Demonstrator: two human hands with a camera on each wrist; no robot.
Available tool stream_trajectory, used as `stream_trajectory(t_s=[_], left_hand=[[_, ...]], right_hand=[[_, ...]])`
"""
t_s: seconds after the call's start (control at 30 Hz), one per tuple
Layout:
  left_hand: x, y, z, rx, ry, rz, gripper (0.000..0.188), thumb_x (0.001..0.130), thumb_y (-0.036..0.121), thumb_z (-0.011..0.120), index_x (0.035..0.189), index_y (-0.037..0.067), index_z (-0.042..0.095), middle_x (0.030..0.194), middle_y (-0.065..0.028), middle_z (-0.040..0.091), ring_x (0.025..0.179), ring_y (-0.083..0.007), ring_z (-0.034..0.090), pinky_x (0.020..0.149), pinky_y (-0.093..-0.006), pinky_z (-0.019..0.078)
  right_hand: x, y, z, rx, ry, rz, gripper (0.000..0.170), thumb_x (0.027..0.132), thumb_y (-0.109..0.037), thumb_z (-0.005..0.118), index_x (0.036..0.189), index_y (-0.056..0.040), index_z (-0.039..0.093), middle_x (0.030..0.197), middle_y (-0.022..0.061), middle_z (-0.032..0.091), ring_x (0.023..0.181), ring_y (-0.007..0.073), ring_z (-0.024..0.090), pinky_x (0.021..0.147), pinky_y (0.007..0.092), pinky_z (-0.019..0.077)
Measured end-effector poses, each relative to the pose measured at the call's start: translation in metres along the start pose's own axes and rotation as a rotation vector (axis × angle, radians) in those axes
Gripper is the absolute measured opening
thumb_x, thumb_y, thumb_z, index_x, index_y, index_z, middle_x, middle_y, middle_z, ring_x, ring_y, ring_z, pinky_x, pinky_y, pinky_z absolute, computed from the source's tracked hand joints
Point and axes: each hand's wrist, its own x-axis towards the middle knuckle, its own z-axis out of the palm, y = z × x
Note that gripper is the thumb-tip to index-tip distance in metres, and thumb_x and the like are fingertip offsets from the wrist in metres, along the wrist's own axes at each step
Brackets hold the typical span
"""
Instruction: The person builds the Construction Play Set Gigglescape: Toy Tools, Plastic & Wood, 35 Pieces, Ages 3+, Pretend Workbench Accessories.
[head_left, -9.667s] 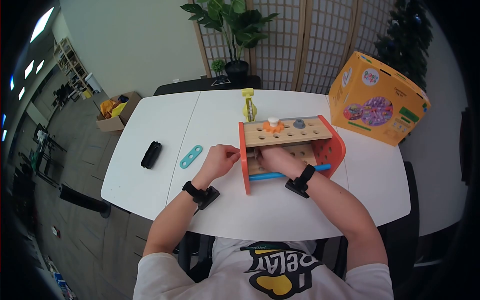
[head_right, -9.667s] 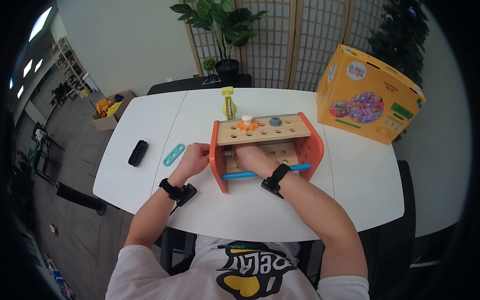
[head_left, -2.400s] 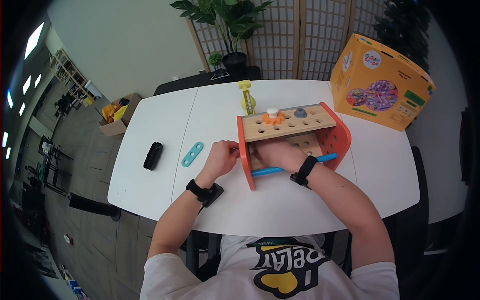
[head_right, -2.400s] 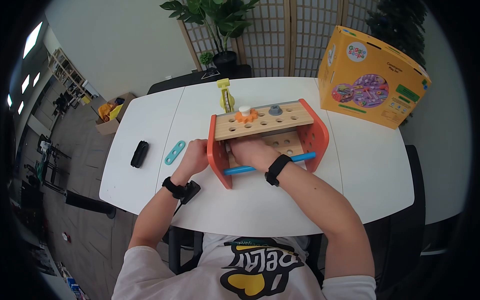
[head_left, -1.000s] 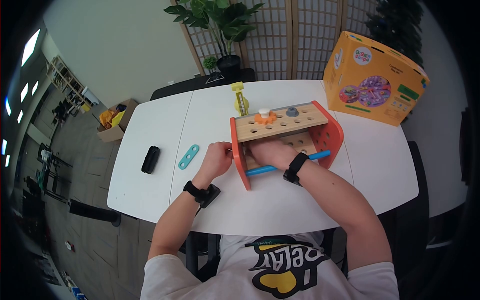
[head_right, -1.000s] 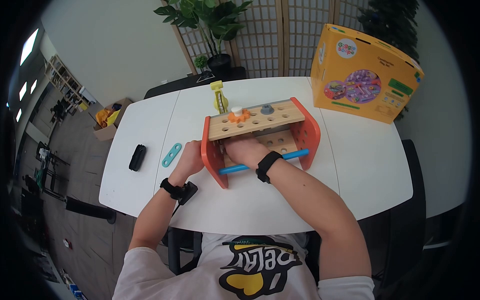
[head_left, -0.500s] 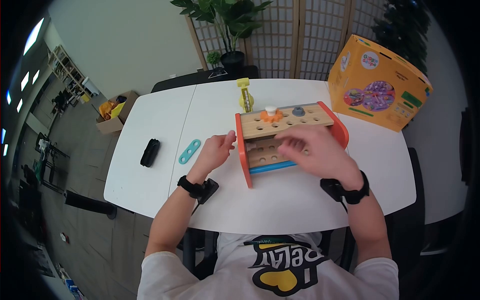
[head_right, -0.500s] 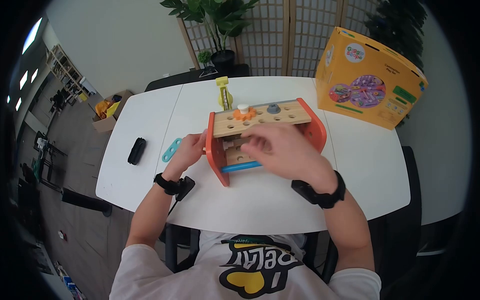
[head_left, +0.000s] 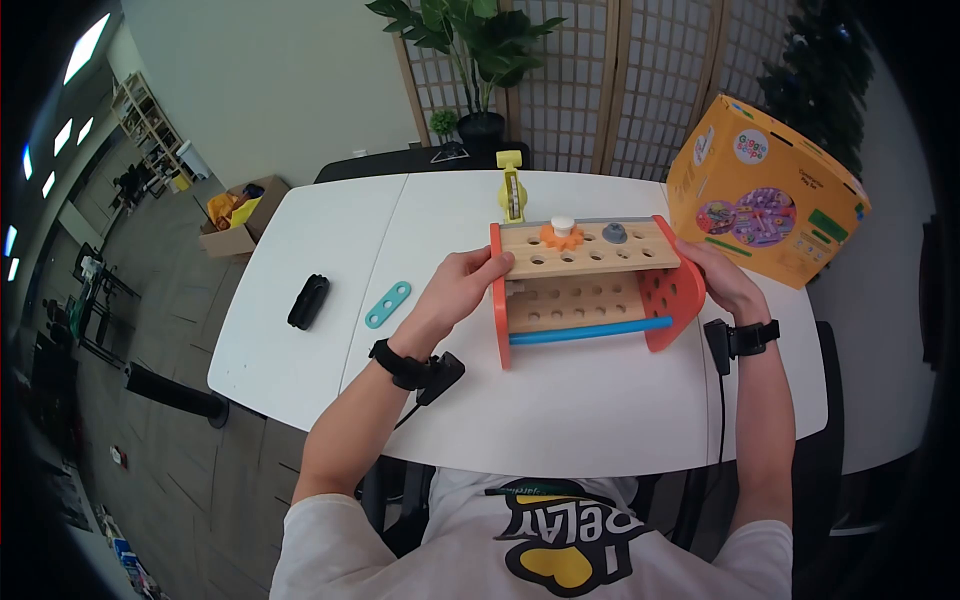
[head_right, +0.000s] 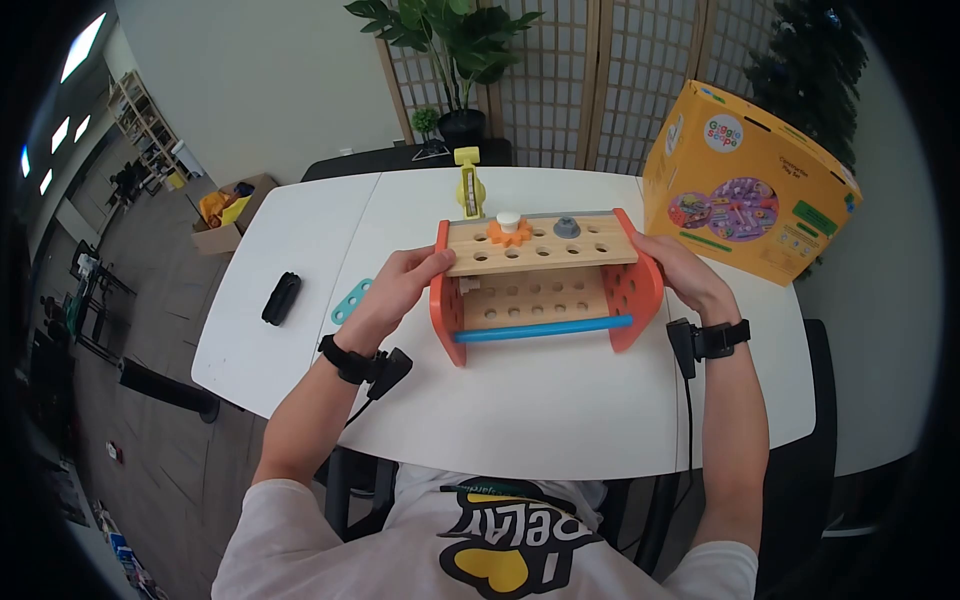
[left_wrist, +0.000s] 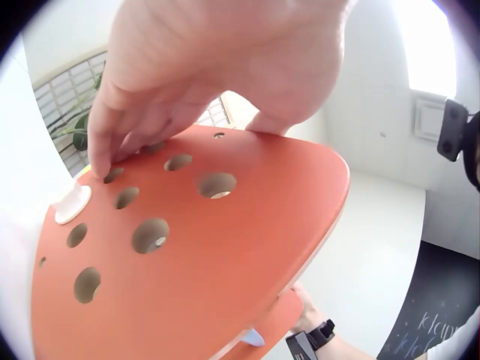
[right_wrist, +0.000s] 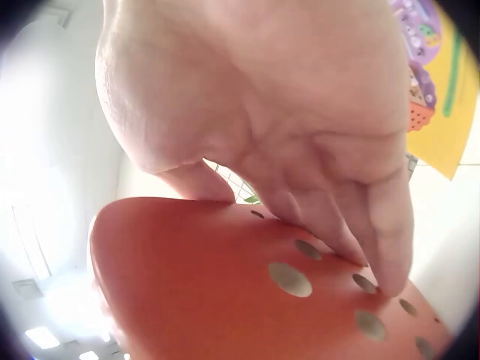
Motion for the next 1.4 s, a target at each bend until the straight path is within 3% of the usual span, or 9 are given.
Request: stream_trajectory(t_s=[0.2,0.37,0.47,0.87,0.97,1.03,1.13,1.3,1.4], left_hand=[[-0.003,0.008,-0.007,-0.146,-0.030,0.185,0.067,0.095,0.026,0.076,0.150,0.000,0.050,0.145,-0.0185,0.059,0.138,-0.0267,0.054,0.118,-0.0400,0.0379],[-0.009,0.001,-0.009,-0.033,-0.010,0.360,0.076,0.084,0.014,0.086,0.151,0.009,0.051,0.161,-0.0088,0.043,0.145,-0.0268,0.046,0.124,-0.0467,0.0335],[-0.010,-0.008,-0.010,-0.045,-0.020,0.320,0.079,0.081,0.010,0.085,0.152,0.012,0.050,0.168,-0.0084,0.032,0.152,-0.0269,0.036,0.122,-0.0426,0.0370],[-0.024,-0.042,-0.009,-0.067,0.001,0.372,0.050,0.092,0.012,0.076,0.140,0.006,0.063,0.164,-0.0110,0.039,0.146,-0.0281,0.046,0.116,-0.0384,0.0437],[-0.017,-0.057,-0.044,0.275,0.076,0.248,0.047,0.090,0.020,0.077,0.133,0.003,0.067,0.157,-0.0142,0.049,0.136,-0.0316,0.055,0.111,-0.0395,0.0484],[-0.012,-0.086,-0.068,0.753,0.301,0.267,0.046,0.087,0.025,0.079,0.126,0.002,0.069,0.142,-0.0178,0.060,0.123,-0.0338,0.061,0.103,-0.0417,0.0522],[-0.016,-0.113,-0.089,1.065,0.318,0.067,0.046,0.083,0.021,0.081,0.124,0.003,0.070,0.127,-0.0185,0.067,0.108,-0.0346,0.067,0.095,-0.0420,0.0545],[-0.003,-0.127,-0.109,0.894,0.283,0.032,0.040,0.081,0.016,0.079,0.118,0.004,0.074,0.109,-0.0161,0.073,0.092,-0.0300,0.069,0.090,-0.0392,0.0553],[-0.001,-0.087,-0.105,0.675,0.362,0.110,0.033,0.080,0.011,0.078,0.112,0.004,0.076,0.100,-0.0119,0.075,0.088,-0.0249,0.070,0.088,-0.0362,0.0547]], right_hand=[[-0.014,0.004,0.002,0.066,0.059,-0.194,0.058,0.107,-0.036,0.057,0.154,-0.0048,0.044,0.141,0.0127,0.060,0.126,0.0197,0.059,0.108,0.0363,0.0457],[-0.021,0.009,0.018,0.050,0.099,-0.275,0.077,0.099,-0.010,0.066,0.162,-0.0084,0.023,0.148,0.0198,0.053,0.133,0.0267,0.054,0.112,0.0395,0.0437],[-0.021,0.015,0.028,0.057,0.110,-0.263,0.086,0.093,0.005,0.065,0.163,-0.0106,0.018,0.151,0.0207,0.049,0.136,0.0282,0.053,0.114,0.0411,0.0437],[-0.010,0.045,0.044,0.031,0.112,-0.329,0.100,0.083,0.020,0.059,0.166,-0.0187,0.017,0.151,0.0188,0.050,0.138,0.0281,0.052,0.112,0.0427,0.0459],[-0.017,0.033,0.046,0.013,0.103,-0.342,0.102,0.083,0.020,0.059,0.166,-0.0221,0.016,0.151,0.0191,0.049,0.140,0.0295,0.051,0.113,0.0444,0.0455],[-0.017,0.032,0.046,-0.017,0.115,-0.386,0.103,0.083,0.020,0.059,0.166,-0.0237,0.016,0.152,0.0190,0.048,0.141,0.0303,0.050,0.114,0.0454,0.0450],[-0.013,0.034,0.043,-0.138,0.120,-0.400,0.100,0.083,0.020,0.058,0.165,-0.0231,0.018,0.152,0.0174,0.047,0.142,0.0313,0.049,0.116,0.0461,0.0445],[-0.013,0.029,0.044,-0.097,0.094,-0.350,0.098,0.083,0.020,0.057,0.163,-0.0226,0.022,0.153,0.0151,0.047,0.142,0.0318,0.049,0.115,0.0463,0.0449],[-0.012,0.028,0.042,-0.099,0.084,-0.344,0.097,0.084,0.020,0.057,0.163,-0.0224,0.022,0.153,0.0152,0.047,0.142,0.0317,0.049,0.116,0.0457,0.0447]])
